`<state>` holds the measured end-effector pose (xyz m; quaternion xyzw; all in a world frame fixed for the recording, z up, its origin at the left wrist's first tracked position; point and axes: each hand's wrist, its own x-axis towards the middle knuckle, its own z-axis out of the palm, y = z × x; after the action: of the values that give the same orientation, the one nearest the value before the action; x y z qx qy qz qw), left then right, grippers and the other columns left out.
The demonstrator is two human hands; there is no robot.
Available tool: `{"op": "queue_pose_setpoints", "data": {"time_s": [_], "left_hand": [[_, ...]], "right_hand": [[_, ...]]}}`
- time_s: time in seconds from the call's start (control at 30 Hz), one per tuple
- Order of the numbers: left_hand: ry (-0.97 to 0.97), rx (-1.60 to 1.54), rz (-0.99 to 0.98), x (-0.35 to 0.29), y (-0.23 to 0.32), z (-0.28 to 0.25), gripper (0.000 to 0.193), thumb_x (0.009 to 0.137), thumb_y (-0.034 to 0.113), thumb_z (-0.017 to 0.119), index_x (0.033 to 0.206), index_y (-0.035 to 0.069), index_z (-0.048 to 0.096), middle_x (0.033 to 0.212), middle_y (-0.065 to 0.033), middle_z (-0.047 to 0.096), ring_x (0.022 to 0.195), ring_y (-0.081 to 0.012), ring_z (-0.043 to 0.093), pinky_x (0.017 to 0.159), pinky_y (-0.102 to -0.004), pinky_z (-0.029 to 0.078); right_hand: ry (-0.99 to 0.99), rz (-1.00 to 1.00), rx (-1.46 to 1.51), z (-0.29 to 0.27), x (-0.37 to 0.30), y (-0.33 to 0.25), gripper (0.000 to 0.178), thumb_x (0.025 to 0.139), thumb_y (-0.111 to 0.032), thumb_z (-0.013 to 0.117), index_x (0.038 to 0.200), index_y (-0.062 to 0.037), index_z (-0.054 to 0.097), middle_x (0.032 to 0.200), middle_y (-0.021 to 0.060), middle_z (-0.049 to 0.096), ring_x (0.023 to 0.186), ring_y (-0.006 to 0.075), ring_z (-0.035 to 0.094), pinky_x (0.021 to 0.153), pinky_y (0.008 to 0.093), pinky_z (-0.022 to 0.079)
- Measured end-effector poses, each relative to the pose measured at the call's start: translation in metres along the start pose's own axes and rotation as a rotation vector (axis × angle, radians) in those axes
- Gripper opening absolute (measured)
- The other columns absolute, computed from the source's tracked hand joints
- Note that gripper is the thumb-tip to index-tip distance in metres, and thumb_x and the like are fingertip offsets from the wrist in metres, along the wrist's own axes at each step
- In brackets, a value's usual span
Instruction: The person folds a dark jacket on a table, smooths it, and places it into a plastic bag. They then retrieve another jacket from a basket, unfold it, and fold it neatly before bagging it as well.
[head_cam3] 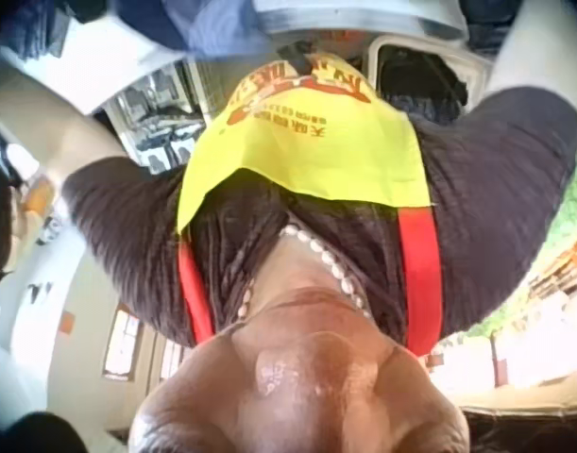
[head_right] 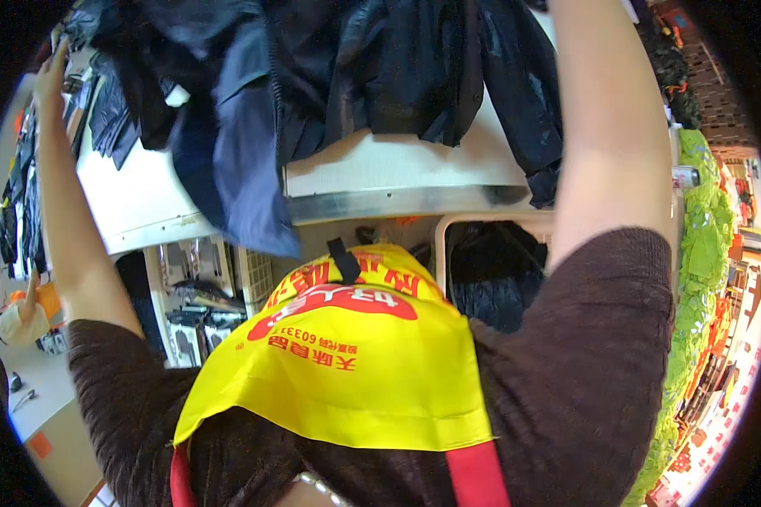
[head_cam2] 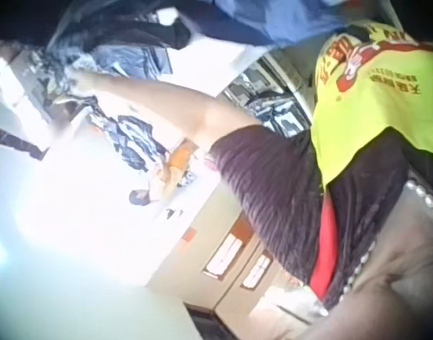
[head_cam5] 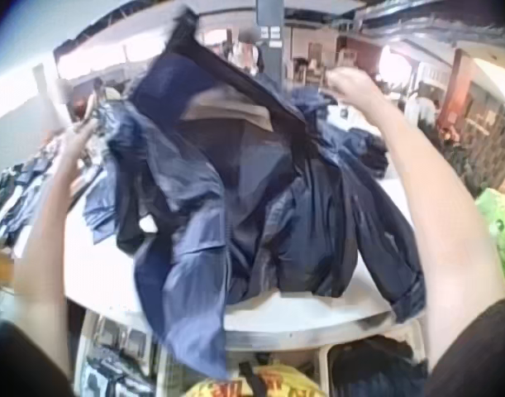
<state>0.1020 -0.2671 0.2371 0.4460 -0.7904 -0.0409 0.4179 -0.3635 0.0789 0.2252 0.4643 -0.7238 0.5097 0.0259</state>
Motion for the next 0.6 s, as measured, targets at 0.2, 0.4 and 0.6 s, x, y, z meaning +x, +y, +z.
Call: {"op": "queue_pose_setpoints", "data": {"time_s": [0.2, 0.4, 0.6], "left_hand": [[-0.715, 0.124, 0.198, -0.291, 0.016, 0.131, 0.081, 0.079, 0.06, 0.056, 0.137, 0.006, 0.038, 0.141, -0.0183, 0.036, 0.132, -0.0334, 0.032, 0.107, -0.0462, 0.025], [-0.645, 0.095, 0.113, -0.376, 0.0, 0.151, 0.061, 0.084, 0.045, 0.057, 0.129, 0.006, 0.047, 0.137, -0.0177, 0.04, 0.131, -0.0329, 0.031, 0.108, -0.0496, 0.02], [-0.791, -0.136, 0.361, -0.392, 0.081, 0.102, 0.085, 0.065, 0.05, 0.075, 0.133, 0.009, 0.043, 0.137, -0.0228, 0.037, 0.128, -0.038, 0.033, 0.105, -0.0516, 0.025]], "right_hand": [[-0.474, 0.534, -0.653, 0.039, -0.277, 0.144, 0.096, 0.074, -0.07, 0.053, 0.142, -0.0059, 0.029, 0.144, 0.025, 0.027, 0.134, 0.038, 0.026, 0.107, 0.0523, 0.022], [-0.014, 0.548, -0.451, 0.031, -0.345, 0.145, 0.058, 0.089, -0.04, 0.053, 0.126, 0.0042, 0.048, 0.131, 0.0262, 0.044, 0.126, 0.0382, 0.038, 0.105, 0.043, 0.028], [0.201, 0.709, -0.194, 0.102, -0.354, 0.084, 0.077, 0.071, -0.022, 0.072, 0.133, 0.0075, 0.035, 0.131, 0.0244, 0.044, 0.119, 0.0345, 0.047, 0.102, 0.035, 0.034]]}}
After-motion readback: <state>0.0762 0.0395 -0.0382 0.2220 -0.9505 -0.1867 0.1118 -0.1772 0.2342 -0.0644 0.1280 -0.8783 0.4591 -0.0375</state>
